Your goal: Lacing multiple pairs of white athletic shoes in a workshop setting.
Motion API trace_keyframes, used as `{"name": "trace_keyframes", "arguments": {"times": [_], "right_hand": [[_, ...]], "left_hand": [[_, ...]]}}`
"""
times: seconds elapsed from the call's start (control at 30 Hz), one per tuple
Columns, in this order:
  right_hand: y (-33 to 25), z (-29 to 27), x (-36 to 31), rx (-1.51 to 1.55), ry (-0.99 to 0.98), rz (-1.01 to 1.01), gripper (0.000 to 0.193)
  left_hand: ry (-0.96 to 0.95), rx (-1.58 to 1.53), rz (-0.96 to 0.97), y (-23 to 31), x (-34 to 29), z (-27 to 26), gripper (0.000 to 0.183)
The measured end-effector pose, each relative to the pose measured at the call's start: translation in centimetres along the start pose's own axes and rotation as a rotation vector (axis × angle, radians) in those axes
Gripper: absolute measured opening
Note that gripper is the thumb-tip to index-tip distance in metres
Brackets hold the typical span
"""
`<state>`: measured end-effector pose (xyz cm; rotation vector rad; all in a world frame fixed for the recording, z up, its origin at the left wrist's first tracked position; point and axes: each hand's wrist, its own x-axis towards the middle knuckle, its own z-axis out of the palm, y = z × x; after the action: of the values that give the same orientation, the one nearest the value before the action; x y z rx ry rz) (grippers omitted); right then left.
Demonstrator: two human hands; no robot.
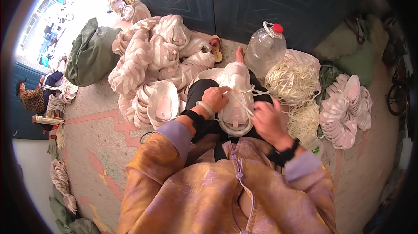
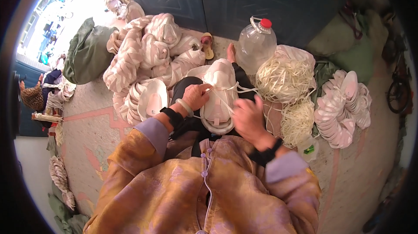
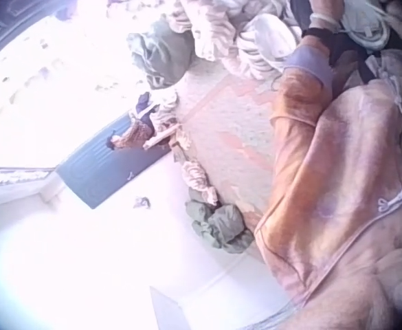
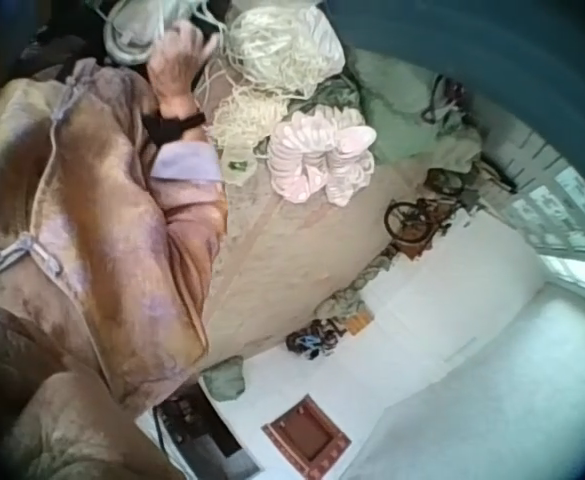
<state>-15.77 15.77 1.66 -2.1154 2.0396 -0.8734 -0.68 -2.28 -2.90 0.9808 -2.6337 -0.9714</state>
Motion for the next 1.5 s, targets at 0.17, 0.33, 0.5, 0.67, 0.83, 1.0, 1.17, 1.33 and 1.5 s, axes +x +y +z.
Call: {"name": "trace_keyframes", "arguments": {"times": [0.17, 0.33, 0.5, 0.67, 0.83, 1.0, 1.17, 1.33, 1.5], "right_hand": [[10.1, -4.3, -20.8, 0.161, 0.135, 0.757, 0.015], [13.3, -5.6, -35.8, -0.126, 0.167, 1.222, 0.017], [10.8, -3.3, -23.1, -0.098, -0.302, 0.944, 0.021], [8.3, -1.9, -9.5, 0.063, -0.044, 0.522, 0.014], [5.3, 0.6, -1.8, 0.134, 0.067, 0.253, 0.009], [4.1, 2.9, -0.3, 0.237, 0.074, 0.287, 0.014], [3.6, 3.1, -0.1, 0.266, -0.032, 0.405, 0.017], [3.7, 2.9, -0.3, 0.322, -0.042, 0.446, 0.016], [2.7, 1.1, 1.4, 0.503, -0.061, 0.476, 0.015]], "left_hand": [[0.016, 0.021, 0.048, 0.4, -0.3, -0.2, 0.031], [-0.011, 0.064, 0.022, 1.1, -0.1, 0.0, 0.031], [0.13, -0.072, 0.023, 1.1, -0.7, -0.5, 0.029], [0.273, -0.26, -0.137, -0.4, 0.8, -0.6, 0.028], [0.249, -0.126, -0.08, -0.3, 2.3, -1.0, 0.028], [0.091, 0.168, 0.325, 1.4, 2.7, -1.5, 0.023], [0.091, 0.211, 0.279, 1.7, 3.1, -0.5, 0.014], [0.008, 0.346, 0.379, 3.2, 4.2, -1.2, 0.014], [-0.051, 0.379, 0.404, 3.4, 5.1, -2.8, 0.013]]}}
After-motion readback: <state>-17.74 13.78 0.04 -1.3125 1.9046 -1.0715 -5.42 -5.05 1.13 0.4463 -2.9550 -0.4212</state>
